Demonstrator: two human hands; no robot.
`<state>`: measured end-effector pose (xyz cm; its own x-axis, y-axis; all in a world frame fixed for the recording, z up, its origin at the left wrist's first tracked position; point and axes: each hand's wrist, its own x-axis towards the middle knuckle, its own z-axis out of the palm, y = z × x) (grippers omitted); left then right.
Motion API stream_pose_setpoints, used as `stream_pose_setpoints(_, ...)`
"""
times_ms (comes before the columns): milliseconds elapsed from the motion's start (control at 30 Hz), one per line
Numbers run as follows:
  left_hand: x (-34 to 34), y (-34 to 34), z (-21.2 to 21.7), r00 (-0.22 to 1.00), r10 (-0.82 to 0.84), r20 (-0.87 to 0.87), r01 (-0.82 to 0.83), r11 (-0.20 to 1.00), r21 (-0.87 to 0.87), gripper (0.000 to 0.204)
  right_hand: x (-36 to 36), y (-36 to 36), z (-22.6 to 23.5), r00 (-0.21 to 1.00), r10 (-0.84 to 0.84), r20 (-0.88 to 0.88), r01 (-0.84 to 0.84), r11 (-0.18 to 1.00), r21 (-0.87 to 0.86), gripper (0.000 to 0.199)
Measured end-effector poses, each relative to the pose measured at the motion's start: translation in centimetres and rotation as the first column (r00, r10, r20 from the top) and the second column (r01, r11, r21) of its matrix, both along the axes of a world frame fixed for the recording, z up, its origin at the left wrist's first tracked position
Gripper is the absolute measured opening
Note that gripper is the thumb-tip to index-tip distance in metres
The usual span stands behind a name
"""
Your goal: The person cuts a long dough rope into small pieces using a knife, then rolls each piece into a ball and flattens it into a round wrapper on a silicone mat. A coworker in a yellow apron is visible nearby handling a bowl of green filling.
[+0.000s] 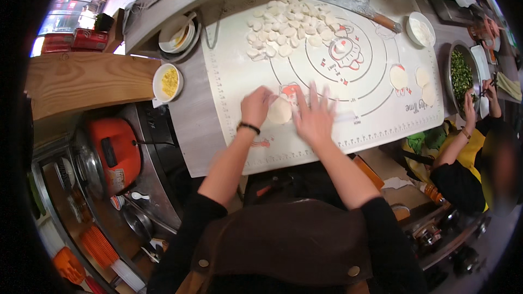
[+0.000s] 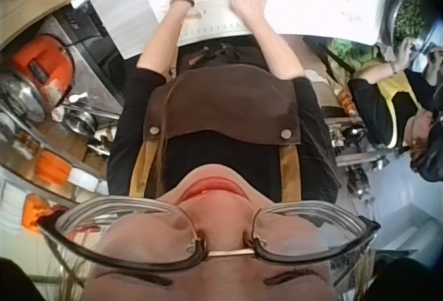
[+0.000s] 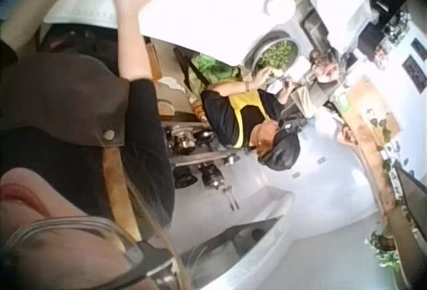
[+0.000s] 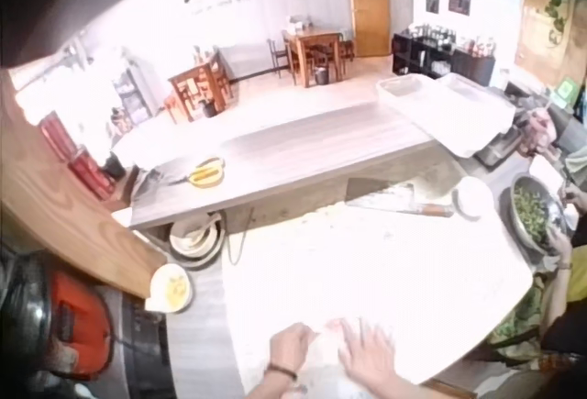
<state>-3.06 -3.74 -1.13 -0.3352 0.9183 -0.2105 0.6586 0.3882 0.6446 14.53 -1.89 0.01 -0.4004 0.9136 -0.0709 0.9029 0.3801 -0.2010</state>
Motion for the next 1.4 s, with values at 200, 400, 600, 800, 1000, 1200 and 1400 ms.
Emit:
stream_pose_setpoints(200, 1.4, -1.2, 1.8, 0.999, -0.039, 0.002, 0.039, 0.997, -0.068, 0.02, -3.3, 5.1, 0.6, 0.999, -0.015, -0.047, 0.02, 0.995, 0.101, 0.059)
stream_pose_setpoints(400, -2.2, -0.4, -1.1, 0.975, 0.087, 0.204, -0.075, 0.995, -0.065, 0.019, 0.2, -2.2, 0.9, 0.999, -0.029, 0.022, 0.03, 0.999, -0.023, 0.056)
stream_pose_setpoints(600, 0.4, -1.7, 1.4, 0.998, -0.039, 0.039, 0.042, 0.997, -0.06, 0.021, -2.8, 4.1, -0.7, 0.998, -0.039, -0.059, 0.045, 0.994, 0.099, 0.057)
stream_pose_setpoints(800, -2.4, 0.5, -2.5, 0.987, 0.024, 0.161, -0.013, 0.997, -0.07, 0.019, 0.0, -2.0, 0.6, 1.0, 0.012, -0.028, -0.013, 1.0, -0.02, 0.06)
stream_pose_setpoints(1000, 0.5, -2.9, 1.6, 0.996, 0.057, 0.074, -0.056, 0.998, -0.009, 0.017, -1.5, 1.9, -0.1, 0.995, 0.04, -0.092, -0.037, 0.998, 0.041, 0.063)
stream_pose_setpoints(1200, -1.1, 1.2, 1.5, 0.996, -0.082, -0.02, 0.077, 0.976, -0.202, 0.02, -1.4, 1.7, -1.0, 0.983, 0.087, -0.161, -0.081, 0.996, 0.047, 0.066)
stream_pose_setpoints(1400, -1.9, -4.7, -1.8, 0.935, 0.138, 0.327, -0.135, 0.99, -0.033, 0.029, 0.3, -3.7, 0.1, 0.998, 0.051, -0.037, -0.053, 0.998, -0.038, 0.067)
